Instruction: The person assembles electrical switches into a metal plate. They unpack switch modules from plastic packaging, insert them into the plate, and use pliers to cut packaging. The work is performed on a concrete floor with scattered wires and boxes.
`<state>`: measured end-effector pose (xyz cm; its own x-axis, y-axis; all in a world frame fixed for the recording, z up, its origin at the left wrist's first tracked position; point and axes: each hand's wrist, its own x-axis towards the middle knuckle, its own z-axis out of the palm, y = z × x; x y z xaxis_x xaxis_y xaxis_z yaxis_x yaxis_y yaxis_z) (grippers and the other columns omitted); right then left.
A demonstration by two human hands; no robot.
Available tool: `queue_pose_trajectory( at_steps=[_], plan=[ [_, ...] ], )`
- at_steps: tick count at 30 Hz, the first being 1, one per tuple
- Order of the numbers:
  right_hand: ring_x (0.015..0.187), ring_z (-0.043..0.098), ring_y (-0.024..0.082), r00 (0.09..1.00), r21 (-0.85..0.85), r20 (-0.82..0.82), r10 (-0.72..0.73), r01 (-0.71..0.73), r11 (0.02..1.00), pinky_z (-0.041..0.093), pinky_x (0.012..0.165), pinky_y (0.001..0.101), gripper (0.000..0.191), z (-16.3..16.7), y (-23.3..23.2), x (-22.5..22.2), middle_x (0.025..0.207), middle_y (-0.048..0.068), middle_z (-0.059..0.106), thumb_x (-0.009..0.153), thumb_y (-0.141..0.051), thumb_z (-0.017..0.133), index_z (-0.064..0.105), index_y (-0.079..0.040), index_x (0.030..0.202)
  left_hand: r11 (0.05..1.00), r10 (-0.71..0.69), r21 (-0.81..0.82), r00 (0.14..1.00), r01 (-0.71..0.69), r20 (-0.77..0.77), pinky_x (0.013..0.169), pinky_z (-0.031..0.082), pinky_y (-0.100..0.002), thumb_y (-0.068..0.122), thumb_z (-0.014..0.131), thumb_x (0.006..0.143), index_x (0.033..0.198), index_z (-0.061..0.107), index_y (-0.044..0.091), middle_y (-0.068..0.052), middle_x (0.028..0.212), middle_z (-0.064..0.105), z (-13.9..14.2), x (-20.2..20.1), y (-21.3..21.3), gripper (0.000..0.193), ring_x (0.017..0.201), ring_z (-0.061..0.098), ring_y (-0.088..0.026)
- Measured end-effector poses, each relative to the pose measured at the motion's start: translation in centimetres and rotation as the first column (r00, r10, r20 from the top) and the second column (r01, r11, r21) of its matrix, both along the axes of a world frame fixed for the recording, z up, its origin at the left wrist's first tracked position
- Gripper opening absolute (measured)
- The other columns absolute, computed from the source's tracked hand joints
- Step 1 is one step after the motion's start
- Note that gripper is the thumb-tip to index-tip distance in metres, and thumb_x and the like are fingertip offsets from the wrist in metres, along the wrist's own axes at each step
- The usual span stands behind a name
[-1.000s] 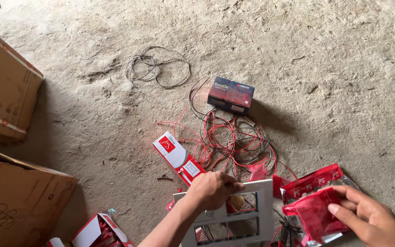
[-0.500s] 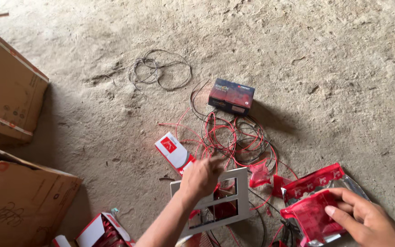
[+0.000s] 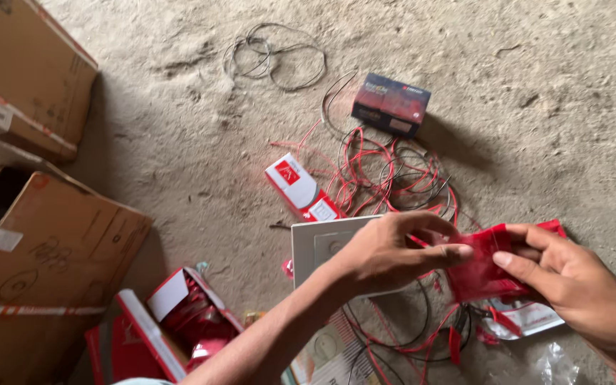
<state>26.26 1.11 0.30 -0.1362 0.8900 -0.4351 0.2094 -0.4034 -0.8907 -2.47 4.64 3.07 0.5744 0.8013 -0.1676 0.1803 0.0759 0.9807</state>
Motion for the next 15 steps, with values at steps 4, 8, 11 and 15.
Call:
queue_pose_trajectory(
  at_steps=[4,8,11,15],
  plan=[
    [0.101,0.075,0.02,0.997,-0.023,-0.039,0.072,-0.073,0.997,0.058,0.089,0.0369,0.039,0.4,0.0,-1.9,0.119,0.014,0.079,0.1,-0.011,0.059,0.058,-0.002,0.138,0.996,0.043,-0.081,0.997,-0.037,0.069,0.074,0.053,-0.03,0.046,0.075,0.088,0.119,0.075,0.006,-0.004,0.09,0.068,-2.2,-0.4,-0.5,0.05,0.084,0.063,-0.011],
    [0.098,0.076,0.018,0.994,-0.046,0.024,0.103,-0.102,0.994,0.06,0.091,0.0361,0.03,0.0,-0.2,-2.6,0.111,0.013,0.08,0.1,-0.012,0.059,0.066,-0.001,0.126,0.989,0.1,-0.122,0.988,-0.085,0.121,0.073,0.052,-0.028,0.038,0.072,0.088,0.11,0.073,0.005,0.0,0.087,0.069,-3.5,-0.6,-1.4,0.039,0.083,0.062,-0.008],
    [0.095,0.076,0.019,0.992,0.035,0.018,0.121,-0.122,0.992,0.062,0.087,0.0368,0.026,0.2,-0.5,-3.1,0.108,0.013,0.082,0.099,-0.012,0.064,0.072,0.0,0.121,0.981,0.159,-0.126,0.98,-0.145,0.117,0.073,0.052,-0.027,0.039,0.07,0.092,0.105,0.072,0.004,0.001,0.086,0.069,-3.0,-0.6,-3.2,0.037,0.082,0.061,-0.007],
    [0.09,0.067,0.015,0.97,0.035,0.208,0.125,-0.135,0.99,0.059,0.08,0.0348,0.024,1.3,-1.1,-4.9,0.101,0.012,0.078,0.096,-0.012,0.07,0.075,-0.001,0.117,0.965,0.247,-0.089,0.969,-0.247,-0.013,0.067,0.052,-0.029,0.043,0.065,0.098,0.101,0.071,0.002,-0.002,0.079,0.068,-1.6,-1.1,-5.2,0.042,0.075,0.061,-0.008]
  ],
)
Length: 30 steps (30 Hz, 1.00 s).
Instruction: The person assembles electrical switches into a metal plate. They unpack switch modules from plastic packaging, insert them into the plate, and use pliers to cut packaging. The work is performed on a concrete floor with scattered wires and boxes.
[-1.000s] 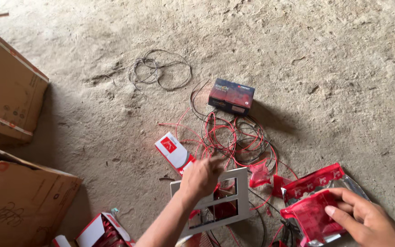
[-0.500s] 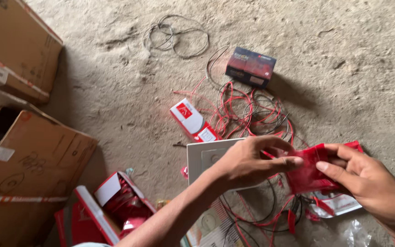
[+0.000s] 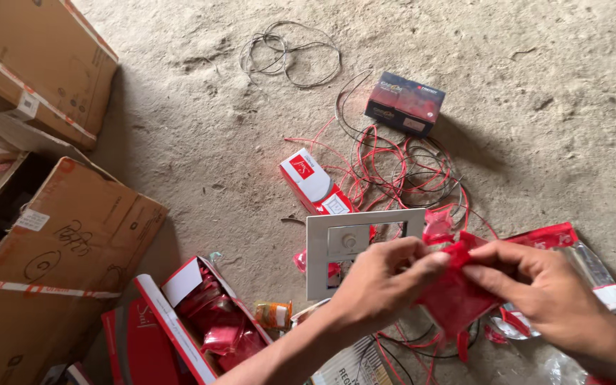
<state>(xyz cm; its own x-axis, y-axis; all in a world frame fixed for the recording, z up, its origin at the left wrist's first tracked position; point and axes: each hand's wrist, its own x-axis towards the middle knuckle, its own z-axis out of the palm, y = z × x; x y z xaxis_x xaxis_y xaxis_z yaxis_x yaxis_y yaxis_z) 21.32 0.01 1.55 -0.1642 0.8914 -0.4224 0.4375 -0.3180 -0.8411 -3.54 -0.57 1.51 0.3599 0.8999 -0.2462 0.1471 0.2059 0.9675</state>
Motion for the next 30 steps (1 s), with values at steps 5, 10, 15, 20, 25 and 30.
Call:
queue_pose_trajectory(
  at_steps=[5,10,15,20,25,30],
  plan=[
    [0.086,0.071,0.009,0.994,-0.01,-0.068,-0.08,0.08,0.997,0.057,0.077,0.0275,0.028,2.1,0.2,-2.1,0.096,0.004,0.081,0.09,-0.019,0.07,0.077,-0.004,0.112,0.997,0.067,-0.049,0.992,-0.062,0.111,0.071,0.053,-0.025,0.032,0.064,0.099,0.111,0.07,0.003,-0.001,0.086,0.072,0.3,-0.6,0.1,0.031,0.08,0.063,-0.006],
    [0.081,0.068,0.008,1.0,0.045,-0.011,-0.028,0.029,0.999,0.056,0.072,0.0274,0.021,2.4,0.3,-2.3,0.09,0.005,0.08,0.092,-0.018,0.071,0.074,-0.003,0.106,0.987,0.107,-0.144,0.948,-0.066,0.3,0.074,0.051,-0.024,0.019,0.066,0.099,0.114,0.07,0.003,-0.001,0.095,0.072,-0.6,0.2,0.0,0.023,0.085,0.06,-0.006],
    [0.081,0.07,0.008,0.999,0.034,-0.041,-0.005,0.007,0.999,0.058,0.073,0.0275,0.021,1.0,0.5,-1.0,0.09,0.004,0.08,0.093,-0.019,0.066,0.073,-0.004,0.106,0.989,0.065,-0.147,0.914,-0.007,0.399,0.08,0.053,-0.023,0.018,0.069,0.099,0.117,0.066,0.002,-0.001,0.101,0.071,-1.2,0.5,0.0,0.025,0.092,0.063,-0.006],
    [0.089,0.072,0.012,0.979,-0.04,-0.201,-0.023,0.015,0.999,0.059,0.081,0.0305,0.024,0.6,0.8,-0.2,0.1,0.006,0.077,0.096,-0.016,0.061,0.071,-0.003,0.114,0.996,-0.044,-0.07,0.982,0.058,0.181,0.07,0.054,-0.027,0.017,0.077,0.088,0.114,0.065,0.006,-0.001,0.096,0.071,-1.2,0.0,0.9,0.031,0.085,0.065,-0.007],
    [0.088,0.067,0.012,0.996,0.015,-0.085,0.035,-0.034,0.999,0.056,0.079,0.033,0.027,1.6,1.0,-0.5,0.104,0.008,0.078,0.097,-0.013,0.064,0.069,-0.006,0.123,0.996,0.087,-0.019,0.978,-0.085,0.191,0.072,0.056,-0.027,0.015,0.074,0.09,0.11,0.072,0.006,-0.003,0.093,0.075,-0.3,-0.2,2.3,0.022,0.084,0.067,-0.007],
    [0.082,0.07,0.017,0.989,0.046,-0.096,-0.112,0.116,0.992,0.059,0.078,0.0359,0.028,2.9,2.2,-0.5,0.092,0.014,0.076,0.097,-0.012,0.058,0.076,0.0,0.115,0.995,0.067,-0.089,0.927,-0.037,0.368,0.079,0.057,-0.026,0.024,0.074,0.095,0.11,0.074,0.003,-0.002,0.097,0.076,1.7,-1.2,3.4,0.026,0.089,0.07,-0.009]
  ],
)
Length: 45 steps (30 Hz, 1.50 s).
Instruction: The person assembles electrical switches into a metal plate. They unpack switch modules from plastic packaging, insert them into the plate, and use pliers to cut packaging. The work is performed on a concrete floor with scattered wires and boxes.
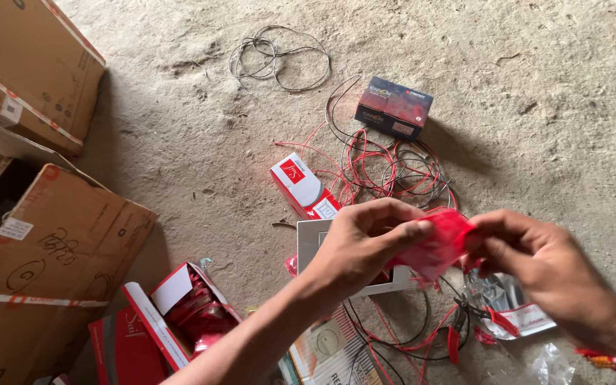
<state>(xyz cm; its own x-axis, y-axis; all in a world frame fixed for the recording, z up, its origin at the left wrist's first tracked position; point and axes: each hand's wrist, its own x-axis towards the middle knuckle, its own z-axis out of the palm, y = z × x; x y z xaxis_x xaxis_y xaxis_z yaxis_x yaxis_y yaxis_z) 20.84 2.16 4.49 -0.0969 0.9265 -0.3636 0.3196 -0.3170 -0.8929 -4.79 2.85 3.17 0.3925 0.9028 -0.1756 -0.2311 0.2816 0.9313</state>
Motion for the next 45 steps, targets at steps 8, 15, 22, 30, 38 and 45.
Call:
queue_pose_trajectory(
  at_steps=[8,15,22,30,38,45],
  plan=[
    [0.105,0.071,0.021,0.989,0.115,-0.127,0.078,-0.063,0.991,0.059,0.094,0.0387,0.023,0.4,0.1,-0.2,0.115,0.015,0.075,0.101,-0.004,0.055,0.068,0.0,0.119,0.955,-0.187,-0.235,0.982,0.183,0.005,0.085,0.053,-0.033,0.047,0.072,0.089,0.135,0.064,0.005,-0.01,0.115,0.071,0.3,0.1,0.4,0.064,0.1,0.065,-0.013],
    [0.128,0.066,0.024,0.915,0.024,-0.392,0.096,-0.094,0.995,0.052,0.104,0.0409,0.042,1.7,-0.7,-1.3,0.142,0.011,0.063,0.103,-0.01,0.053,0.061,-0.01,0.144,0.993,-0.056,-0.107,0.986,0.04,-0.158,0.072,0.061,-0.032,0.025,0.088,0.069,0.134,0.056,0.008,-0.007,0.101,0.07,-1.8,0.7,0.2,0.074,0.087,0.07,-0.014],
    [0.098,0.074,0.017,0.999,-0.032,-0.034,0.021,-0.022,0.999,0.058,0.091,0.0341,0.029,0.8,-0.5,-2.2,0.106,0.01,0.082,0.09,-0.011,0.066,0.077,-0.001,0.115,0.999,0.045,-0.006,0.997,-0.046,-0.06,0.071,0.054,-0.026,0.027,0.084,0.085,0.106,0.071,0.002,-0.001,0.092,0.071,-1.6,0.8,-0.7,0.035,0.082,0.064,-0.007],
    [0.091,0.071,0.014,1.0,-0.005,-0.017,-0.013,0.013,1.0,0.056,0.082,0.0316,0.027,0.1,-0.1,-1.5,0.101,0.008,0.081,0.091,-0.009,0.063,0.078,-0.002,0.113,0.99,-0.062,-0.135,0.994,0.049,-0.095,0.067,0.05,-0.022,0.034,0.074,0.09,0.115,0.074,0.007,0.004,0.093,0.073,-1.2,0.4,-0.3,0.037,0.076,0.061,-0.004],
    [0.087,0.074,0.015,0.992,-0.021,-0.043,0.115,-0.116,0.993,0.056,0.072,0.0328,0.035,-0.3,-0.1,-0.5,0.105,0.008,0.083,0.092,-0.014,0.069,0.071,-0.005,0.125,0.999,-0.01,-0.05,0.995,0.006,-0.1,0.069,0.054,-0.023,0.03,0.078,0.089,0.11,0.077,0.0,-0.001,0.091,0.075,-0.6,0.5,-0.2,0.036,0.08,0.066,-0.005],
    [0.087,0.079,0.019,0.977,-0.023,-0.132,0.166,-0.17,0.985,0.06,0.076,0.0348,0.03,-0.7,-0.2,-0.6,0.101,0.011,0.084,0.097,-0.014,0.071,0.07,-0.002,0.124,0.981,-0.091,-0.182,0.982,0.06,-0.166,0.074,0.055,-0.027,0.032,0.074,0.092,0.117,0.075,0.008,0.001,0.095,0.074,-0.4,0.4,-0.3,0.035,0.085,0.067,-0.006]
  ],
)
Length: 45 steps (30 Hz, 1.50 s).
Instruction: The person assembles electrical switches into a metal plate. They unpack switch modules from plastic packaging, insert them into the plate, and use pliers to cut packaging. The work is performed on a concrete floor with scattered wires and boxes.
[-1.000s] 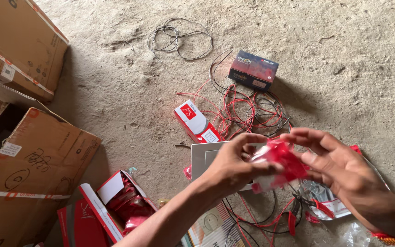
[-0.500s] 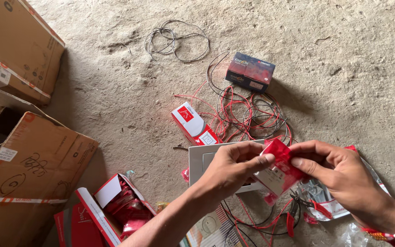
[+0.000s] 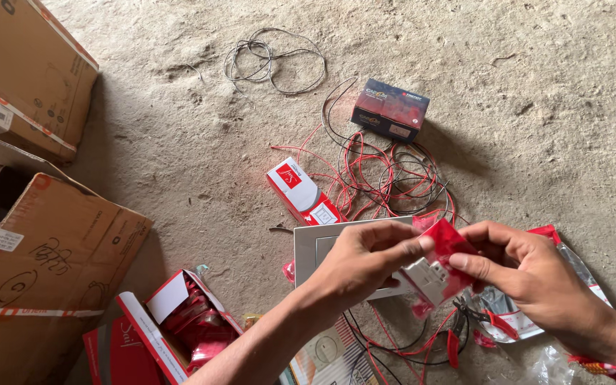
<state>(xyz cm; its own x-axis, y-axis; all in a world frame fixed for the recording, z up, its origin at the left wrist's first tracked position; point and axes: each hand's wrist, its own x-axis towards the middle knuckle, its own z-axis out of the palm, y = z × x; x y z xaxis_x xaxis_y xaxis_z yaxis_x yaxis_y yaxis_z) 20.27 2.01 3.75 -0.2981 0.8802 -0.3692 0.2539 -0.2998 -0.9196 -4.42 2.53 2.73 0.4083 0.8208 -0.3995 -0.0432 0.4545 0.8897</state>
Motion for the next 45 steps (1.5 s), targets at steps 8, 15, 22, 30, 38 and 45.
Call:
queue_pose_trajectory(
  at_steps=[8,15,22,30,38,45],
  plan=[
    [0.097,0.07,0.016,0.932,-0.008,0.117,-0.342,0.345,0.939,0.055,0.085,0.0337,0.039,0.6,2.0,1.1,0.113,0.01,0.075,0.099,-0.023,0.054,0.063,-0.001,0.13,0.949,0.215,0.224,0.975,-0.224,0.064,0.076,0.061,-0.03,0.022,0.07,0.091,0.11,0.074,0.004,-0.006,0.096,0.08,1.3,-2.3,3.6,0.026,0.086,0.074,-0.012],
    [0.099,0.075,0.019,0.657,0.066,0.75,0.071,-0.181,0.981,0.059,0.088,0.034,0.036,-10.7,4.6,10.3,0.106,0.006,0.08,0.087,-0.04,0.076,0.078,-0.014,0.112,0.962,0.245,0.127,0.969,-0.241,-0.016,0.056,0.054,-0.035,0.026,0.073,0.087,0.104,0.074,0.005,-0.006,0.086,0.075,0.6,-2.2,3.0,0.027,0.07,0.069,-0.015],
    [0.124,0.059,0.04,0.361,0.019,0.93,0.068,-0.231,0.973,0.053,0.099,0.0446,0.116,-20.5,-3.4,7.8,0.142,0.019,0.05,0.052,-0.055,0.098,0.039,-0.014,0.143,0.94,0.275,0.216,0.961,-0.264,-0.023,0.069,0.056,-0.028,0.026,0.077,0.087,0.103,0.075,0.005,-0.003,0.087,0.073,0.7,-1.4,3.1,0.026,0.077,0.065,-0.008],
    [0.122,0.064,0.035,0.35,-0.088,0.929,0.119,-0.103,0.991,0.057,0.098,0.0465,0.092,-19.0,-7.3,5.9,0.137,0.007,0.05,0.061,-0.042,0.092,0.045,-0.03,0.139,0.947,0.273,0.162,0.96,-0.279,0.061,0.068,0.057,-0.028,0.026,0.076,0.088,0.101,0.075,0.004,-0.004,0.086,0.075,0.7,-0.6,3.7,0.025,0.076,0.068,-0.009],
    [0.105,0.071,0.027,0.329,-0.041,0.941,0.079,-0.118,0.992,0.059,0.094,0.0402,0.053,-22.8,-9.3,9.0,0.111,0.009,0.059,0.068,-0.032,0.087,0.063,-0.025,0.115,0.96,0.259,0.109,0.966,-0.257,-0.008,0.065,0.058,-0.029,0.027,0.074,0.088,0.1,0.075,0.005,-0.003,0.084,0.073,1.2,-0.5,3.2,0.025,0.074,0.067,-0.009],
    [0.097,0.064,0.027,0.55,-0.346,0.677,0.488,-0.347,0.872,0.057,0.088,0.0393,0.033,-20.0,-5.5,9.1,0.095,0.016,0.068,0.075,-0.03,0.084,0.059,-0.01,0.083,0.956,0.244,0.169,0.97,-0.242,0.009,0.069,0.057,-0.027,0.027,0.076,0.087,0.099,0.075,0.004,-0.002,0.084,0.073,0.7,-0.1,3.8,0.026,0.076,0.068,-0.009]
  ],
)
